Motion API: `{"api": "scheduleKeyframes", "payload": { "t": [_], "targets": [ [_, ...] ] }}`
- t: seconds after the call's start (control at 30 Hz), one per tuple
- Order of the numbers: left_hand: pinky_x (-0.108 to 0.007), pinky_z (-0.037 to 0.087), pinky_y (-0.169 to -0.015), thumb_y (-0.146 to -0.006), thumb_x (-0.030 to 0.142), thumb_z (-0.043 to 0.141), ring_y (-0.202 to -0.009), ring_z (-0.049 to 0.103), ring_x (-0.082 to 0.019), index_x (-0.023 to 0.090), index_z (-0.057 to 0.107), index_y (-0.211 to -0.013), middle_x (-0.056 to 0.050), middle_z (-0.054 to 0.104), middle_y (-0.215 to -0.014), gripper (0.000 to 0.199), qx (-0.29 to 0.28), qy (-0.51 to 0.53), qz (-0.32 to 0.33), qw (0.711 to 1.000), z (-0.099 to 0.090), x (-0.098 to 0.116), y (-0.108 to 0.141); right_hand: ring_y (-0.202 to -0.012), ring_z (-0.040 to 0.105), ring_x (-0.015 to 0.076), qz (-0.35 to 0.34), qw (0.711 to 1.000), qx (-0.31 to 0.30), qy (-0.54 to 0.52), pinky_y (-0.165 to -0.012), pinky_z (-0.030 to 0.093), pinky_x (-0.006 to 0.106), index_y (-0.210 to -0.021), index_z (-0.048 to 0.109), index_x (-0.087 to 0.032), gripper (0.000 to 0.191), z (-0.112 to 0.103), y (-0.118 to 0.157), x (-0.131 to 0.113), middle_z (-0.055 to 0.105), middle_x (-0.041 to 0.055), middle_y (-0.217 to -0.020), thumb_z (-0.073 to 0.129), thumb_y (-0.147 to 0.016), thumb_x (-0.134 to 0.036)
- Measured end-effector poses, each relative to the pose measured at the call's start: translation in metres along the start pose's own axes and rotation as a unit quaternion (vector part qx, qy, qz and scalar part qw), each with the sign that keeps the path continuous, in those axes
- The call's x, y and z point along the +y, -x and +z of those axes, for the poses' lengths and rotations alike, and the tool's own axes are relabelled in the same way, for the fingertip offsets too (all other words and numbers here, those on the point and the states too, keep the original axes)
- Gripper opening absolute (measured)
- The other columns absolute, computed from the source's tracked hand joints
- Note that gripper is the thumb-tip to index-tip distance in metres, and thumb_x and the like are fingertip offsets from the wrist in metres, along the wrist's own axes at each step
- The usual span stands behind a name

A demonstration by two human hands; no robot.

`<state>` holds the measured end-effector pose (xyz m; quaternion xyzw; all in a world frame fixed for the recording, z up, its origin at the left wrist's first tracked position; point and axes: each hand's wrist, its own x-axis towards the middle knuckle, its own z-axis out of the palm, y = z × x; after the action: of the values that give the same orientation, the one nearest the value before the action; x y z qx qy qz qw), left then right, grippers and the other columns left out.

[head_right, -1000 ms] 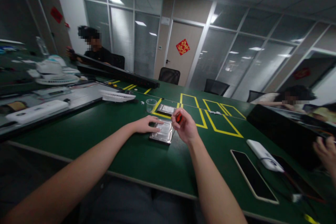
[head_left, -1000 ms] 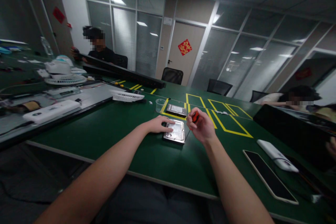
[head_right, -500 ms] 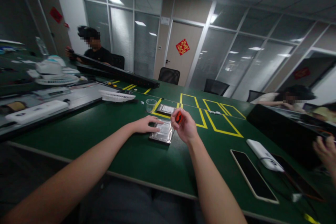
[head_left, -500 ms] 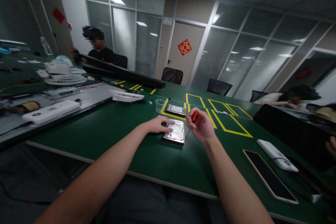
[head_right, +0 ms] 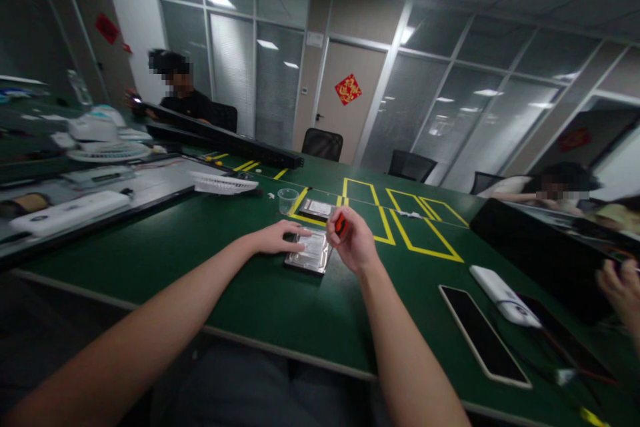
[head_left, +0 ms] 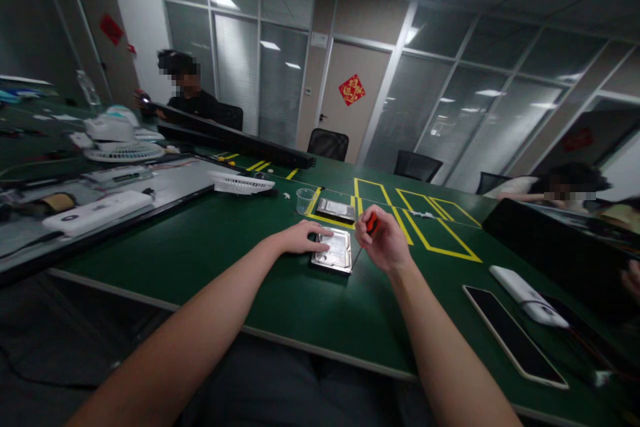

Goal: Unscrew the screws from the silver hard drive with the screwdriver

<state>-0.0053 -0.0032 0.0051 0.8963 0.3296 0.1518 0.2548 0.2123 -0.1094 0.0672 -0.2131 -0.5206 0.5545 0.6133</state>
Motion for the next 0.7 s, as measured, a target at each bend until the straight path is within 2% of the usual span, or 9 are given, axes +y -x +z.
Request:
{"api": "scheduleKeyframes", "payload": {
  "t": [0.2,0.47,0.7],
  "targets": [
    [-0.045,0.029,-0.119,-0.085,0.067,0.065,-0.144,0.039,-0.034,0.033,0.057,-0.143,-0.008,0.049,-0.153,0.068,-0.007,0.001,-0.007,1.0,-0.0021,0.0008,0.0014,-0.042,0.036,0.008,-0.024,1.0,0.014,0.014,-0.044,0.028,0.023,-0.079,0.063,-0.019,0.023,-0.0005,0.0007,-0.0004,0.055,-0.0013,-0.061,0.049,-0.094,-0.029],
    [-0.047,0.026,-0.12,-0.084,0.066,0.065,-0.145,0.037,-0.034,0.034,0.057,-0.144,-0.009,0.045,-0.156,0.068,-0.011,0.006,-0.016,1.0,-0.0022,0.0015,0.0012,-0.043,0.036,0.0087,0.002,1.0,-0.001,-0.02,-0.045,0.03,0.023,-0.081,0.066,-0.018,0.033,-0.003,0.0003,0.001,0.054,0.0005,-0.059,0.042,-0.096,-0.037],
    [-0.046,0.027,-0.12,-0.084,0.065,0.066,-0.145,0.038,-0.034,0.034,0.058,-0.143,-0.008,0.046,-0.155,0.067,-0.006,0.01,-0.012,1.0,-0.0018,0.002,0.0016,-0.045,0.038,0.0096,-0.002,1.0,-0.007,-0.011,-0.045,0.031,0.023,-0.076,0.063,-0.019,0.026,-0.0023,0.0005,0.0011,0.054,0.0001,-0.06,0.047,-0.092,-0.032]
  ]
}}
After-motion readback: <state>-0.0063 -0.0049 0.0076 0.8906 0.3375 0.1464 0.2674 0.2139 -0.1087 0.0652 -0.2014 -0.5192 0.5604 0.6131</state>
